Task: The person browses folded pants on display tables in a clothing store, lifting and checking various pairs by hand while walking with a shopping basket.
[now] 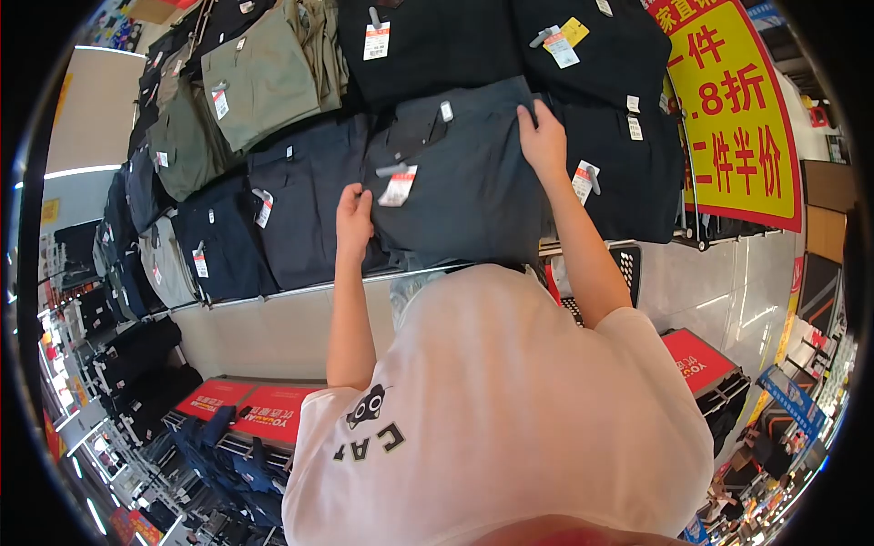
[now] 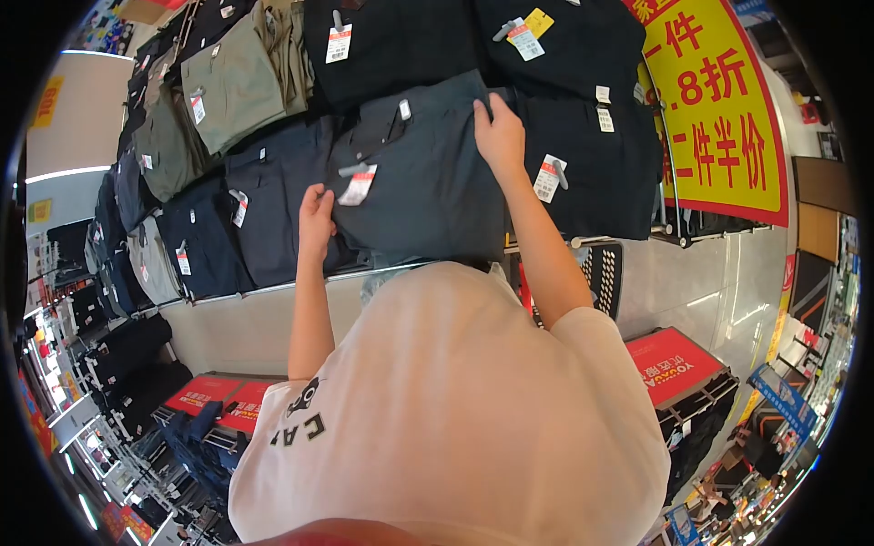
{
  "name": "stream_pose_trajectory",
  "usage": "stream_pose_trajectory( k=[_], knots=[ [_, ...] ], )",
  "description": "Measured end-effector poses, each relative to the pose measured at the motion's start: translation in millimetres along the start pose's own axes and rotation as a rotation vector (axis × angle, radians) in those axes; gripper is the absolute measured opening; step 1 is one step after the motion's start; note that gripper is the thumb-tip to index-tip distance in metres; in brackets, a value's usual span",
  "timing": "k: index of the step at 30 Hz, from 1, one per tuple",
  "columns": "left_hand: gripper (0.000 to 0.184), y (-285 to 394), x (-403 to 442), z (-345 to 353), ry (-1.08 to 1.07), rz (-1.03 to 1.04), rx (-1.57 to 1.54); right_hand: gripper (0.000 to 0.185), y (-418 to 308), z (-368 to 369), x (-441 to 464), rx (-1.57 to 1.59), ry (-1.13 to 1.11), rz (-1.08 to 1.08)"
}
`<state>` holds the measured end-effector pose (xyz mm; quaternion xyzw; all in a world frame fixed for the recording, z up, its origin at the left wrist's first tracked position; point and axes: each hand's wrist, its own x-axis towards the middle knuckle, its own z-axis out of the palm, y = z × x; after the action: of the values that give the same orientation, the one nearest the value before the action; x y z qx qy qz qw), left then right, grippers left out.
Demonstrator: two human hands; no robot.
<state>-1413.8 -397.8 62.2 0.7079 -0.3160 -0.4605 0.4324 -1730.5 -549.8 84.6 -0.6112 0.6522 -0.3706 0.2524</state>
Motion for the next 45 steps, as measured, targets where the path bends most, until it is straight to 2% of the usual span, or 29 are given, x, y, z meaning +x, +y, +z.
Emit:
stream_pose_trajectory(
  k=[1,2,3,4,6,8,9,11,12,14,15,17,18,20,21,24,26,29,30,32,33,34,36,38,39,42,43,44,45],
  knots=[
    [0.020,12.2,-7.4,2.8,0.030,-0.022,0.012,0.033,8.6,2.5,6.1,-0.016,0.014,-0.006],
    [0.020,-6.8,-4.9,4.8,0.027,-0.037,0.019,0.034,20.5,5.1,7.2,-0.034,0.025,-0.003],
    [0.022,-34.3,7.9,9.4,0.057,0.084,0.044,0.036,42.0,17.1,7.2,-0.178,0.029,-0.029],
    [0.023,-46.7,18.9,12.2,0.087,0.219,0.066,0.036,43.6,16.6,5.1,-0.174,0.038,-0.029],
    [0.033,-32.9,-5.9,20.0,0.102,0.051,0.112,0.038,40.0,13.5,0.4,-0.193,-0.034,0.010],
    [0.031,-44.5,-23.0,11.9,0.044,-0.088,0.040,0.038,34.7,-4.4,-22.3,-0.136,-0.068,0.045],
    [0.031,-48.2,-35.6,6.2,0.050,-0.084,0.038,0.038,37.3,-14.0,-33.6,-0.059,-0.106,0.085],
    [0.023,-39.5,-65.7,-2.2,-0.077,-0.290,-0.160,0.037,52.2,-26.5,-58.4,0.049,-0.135,0.083],
    [0.023,-48.1,-72.5,-5.9,-0.076,-0.286,-0.156,0.037,63.1,-28.0,-77.3,0.077,-0.128,0.051],
    [0.019,-73.3,-77.8,-12.3,-0.223,-0.288,-0.219,0.034,59.8,-36.8,-116.9,0.025,-0.169,0.173],
    [0.019,-80.2,-77.2,-15.5,-0.227,-0.286,-0.216,0.034,62.8,-38.7,-135.5,0.025,-0.164,0.175],
    [0.015,-81.6,-71.7,-18.9,-0.379,-0.182,-0.159,0.028,66.5,-36.4,-160.6,-0.069,-0.153,0.172],
    [0.015,-79.0,-71.4,-19.8,-0.380,-0.175,-0.160,0.028,65.2,-39.7,-166.2,-0.068,-0.148,0.167],
    [0.019,-57.7,-77.9,-17.5,-0.227,-0.182,-0.198,0.023,46.0,-52.4,-164.9,-0.164,-0.289,0.287],
    [0.019,-60.3,-77.5,-21.9,-0.223,-0.180,-0.201,0.022,48.6,-56.3,-160.5,-0.148,-0.283,0.234],
    [0.016,-57.9,-69.7,-38.9,-0.287,-0.166,-0.084,0.024,38.2,-76.5,-125.6,-0.180,-0.377,0.161],
    [0.017,-18.6,-55.1,-45.4,-0.277,-0.155,0.297,0.026,16.4,-74.9,-80.7,-0.107,-0.226,0.033],
    [0.031,43.8,4.7,-30.8,-0.110,0.132,0.305,0.036,-9.4,-36.0,-4.0,0.095,-0.159,-0.016],
    [0.036,64.7,27.3,-17.6,-0.097,0.148,0.205,0.044,-5.8,-12.5,23.4,0.190,-0.153,0.004],
    [0.045,84.4,85.0,5.3,-0.114,0.110,0.125,0.070,28.4,47.1,80.0,0.023,-0.103,0.084],
    [0.056,88.2,113.6,15.3,-0.133,0.062,0.063,0.080,14.3,51.0,80.4,0.089,-0.141,0.228],
    [0.056,92.6,133.5,24.6,-0.134,0.066,0.069,0.090,-3.2,54.3,82.8,0.160,-0.172,0.374],
    [0.075,99.9,160.4,47.6,-0.033,-0.078,-0.011,0.089,3.0,65.3,89.3,0.218,-0.110,0.450],
    [0.082,98.7,170.4,60.6,-0.026,-0.041,-0.019,0.087,8.5,66.0,90.3,0.424,-0.089,0.383],
    [0.090,98.9,175.6,65.0,-0.010,-0.002,-0.032,0.087,11.4,65.1,91.8,0.426,-0.080,0.390],
    [0.095,94.1,194.3,62.8,-0.025,-0.016,-0.011,0.081,-3.9,44.8,91.1,0.469,-0.117,0.413],
    [0.070,93.8,194.7,66.5,0.083,-0.010,0.001,0.074,-2.5,42.9,95.0,0.420,-0.143,0.377],
    [0.070,95.7,195.9,63.9,0.087,-0.009,0.002,0.068,-2.0,41.8,99.0,0.371,-0.170,0.339],
    [0.054,98.8,197.8,58.4,0.071,0.040,0.039,0.068,-3.4,44.7,101.7,0.374,-0.173,0.337]
  ],
)
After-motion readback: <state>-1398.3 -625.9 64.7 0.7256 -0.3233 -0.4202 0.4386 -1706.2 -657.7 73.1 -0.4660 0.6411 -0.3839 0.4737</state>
